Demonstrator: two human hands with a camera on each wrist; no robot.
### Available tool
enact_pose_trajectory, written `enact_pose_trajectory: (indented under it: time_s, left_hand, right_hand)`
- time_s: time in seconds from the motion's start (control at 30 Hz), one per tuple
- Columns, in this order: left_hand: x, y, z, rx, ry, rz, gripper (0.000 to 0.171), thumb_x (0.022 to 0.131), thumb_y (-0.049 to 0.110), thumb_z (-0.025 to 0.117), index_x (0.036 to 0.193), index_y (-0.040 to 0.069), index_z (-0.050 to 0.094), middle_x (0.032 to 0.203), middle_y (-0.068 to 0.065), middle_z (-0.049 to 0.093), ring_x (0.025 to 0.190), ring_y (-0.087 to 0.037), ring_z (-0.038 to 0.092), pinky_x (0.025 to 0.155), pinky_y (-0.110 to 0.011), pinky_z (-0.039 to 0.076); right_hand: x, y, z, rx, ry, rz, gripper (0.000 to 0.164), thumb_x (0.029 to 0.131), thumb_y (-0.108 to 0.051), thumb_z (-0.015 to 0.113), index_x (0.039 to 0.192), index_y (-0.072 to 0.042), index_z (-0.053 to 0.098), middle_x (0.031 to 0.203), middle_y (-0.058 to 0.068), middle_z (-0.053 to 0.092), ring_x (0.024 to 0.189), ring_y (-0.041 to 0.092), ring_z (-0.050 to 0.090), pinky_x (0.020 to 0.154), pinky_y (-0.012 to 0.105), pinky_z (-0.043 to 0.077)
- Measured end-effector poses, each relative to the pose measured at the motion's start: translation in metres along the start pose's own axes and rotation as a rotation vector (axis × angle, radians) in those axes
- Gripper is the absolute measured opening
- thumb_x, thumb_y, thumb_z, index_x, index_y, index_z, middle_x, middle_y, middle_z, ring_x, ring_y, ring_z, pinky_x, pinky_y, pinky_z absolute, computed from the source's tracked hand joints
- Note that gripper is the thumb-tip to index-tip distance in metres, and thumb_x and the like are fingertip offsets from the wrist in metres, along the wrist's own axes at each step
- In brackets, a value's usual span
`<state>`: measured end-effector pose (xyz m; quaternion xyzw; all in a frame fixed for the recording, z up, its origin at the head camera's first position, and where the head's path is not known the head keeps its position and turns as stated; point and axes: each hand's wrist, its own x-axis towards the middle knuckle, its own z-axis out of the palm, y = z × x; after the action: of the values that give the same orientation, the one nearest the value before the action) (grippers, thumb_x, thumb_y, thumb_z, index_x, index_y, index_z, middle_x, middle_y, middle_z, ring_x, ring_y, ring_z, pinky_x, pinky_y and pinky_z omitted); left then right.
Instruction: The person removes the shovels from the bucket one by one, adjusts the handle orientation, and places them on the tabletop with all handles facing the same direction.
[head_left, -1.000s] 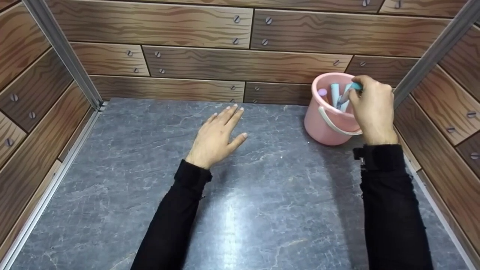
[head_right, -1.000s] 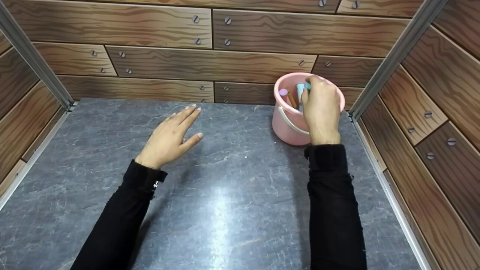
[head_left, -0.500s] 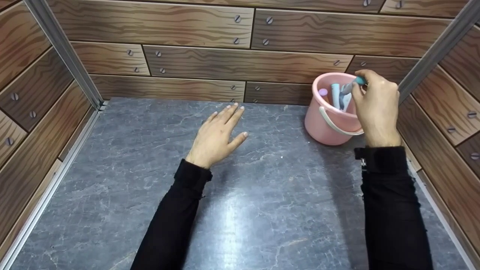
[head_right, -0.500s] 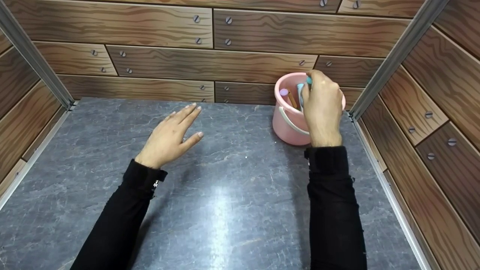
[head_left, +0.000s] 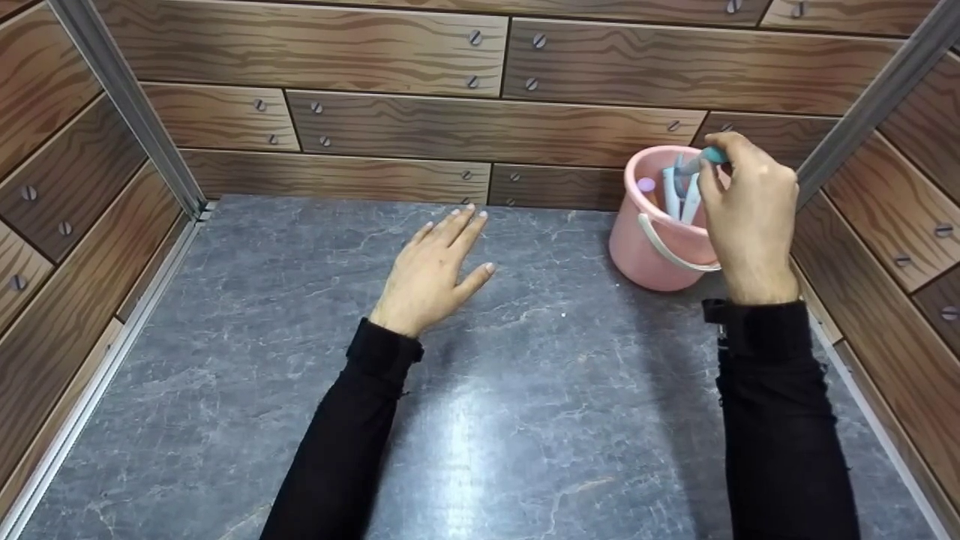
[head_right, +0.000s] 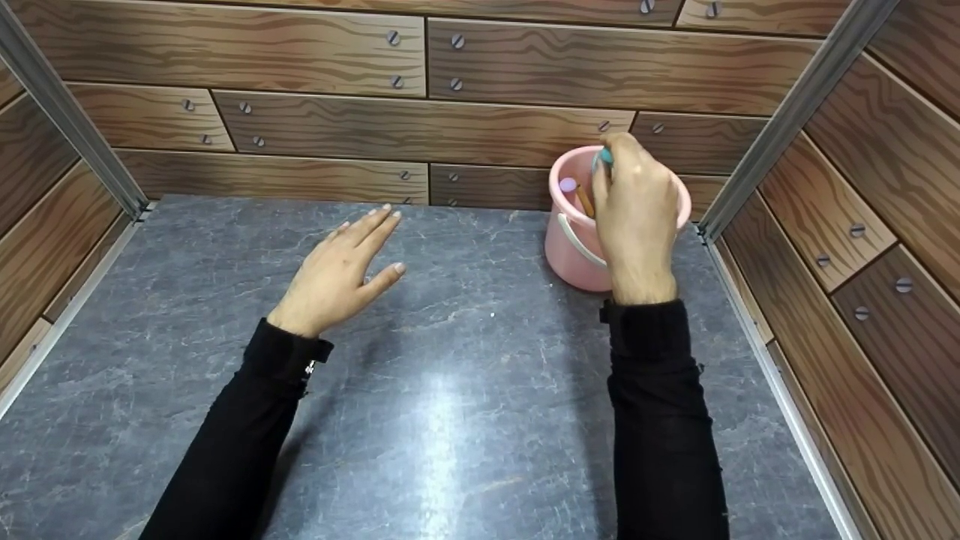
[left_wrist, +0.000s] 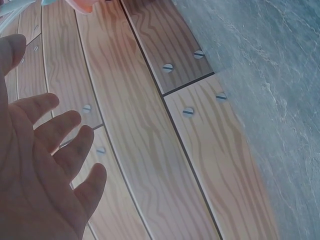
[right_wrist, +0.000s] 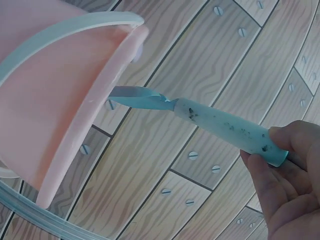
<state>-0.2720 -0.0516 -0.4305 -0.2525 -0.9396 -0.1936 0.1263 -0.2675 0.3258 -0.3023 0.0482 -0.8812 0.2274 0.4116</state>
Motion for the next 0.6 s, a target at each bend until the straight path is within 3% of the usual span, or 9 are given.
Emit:
enact_pose_trajectory:
  time_s: [0.37,0.6]
  left_hand:
    - [-0.002,0.001,-0.003,-0.01,0.012,0.006,0.081,0.121,0.059,0.056,0.188,0.02,0.032,0.195,-0.007,0.033,0.181,-0.032,0.037,0.152,-0.059,0.027]
    - [-0.002,0.003,-0.007,-0.008,0.013,0.014,0.081,0.122,0.059,0.055,0.188,0.02,0.03,0.196,-0.007,0.031,0.182,-0.031,0.035,0.153,-0.057,0.025]
  right_hand:
    - [-0.013,-0.01,0.007,0.05,0.029,-0.106,0.024,0.112,-0.003,0.073,0.134,0.007,0.079,0.133,0.024,0.086,0.122,0.045,0.086,0.11,0.062,0.068]
    - [-0.022,-0.018,0.014,0.096,0.099,-0.175,0.019,0.109,0.002,0.076,0.127,0.006,0.081,0.129,0.017,0.088,0.117,0.04,0.087,0.106,0.057,0.068]
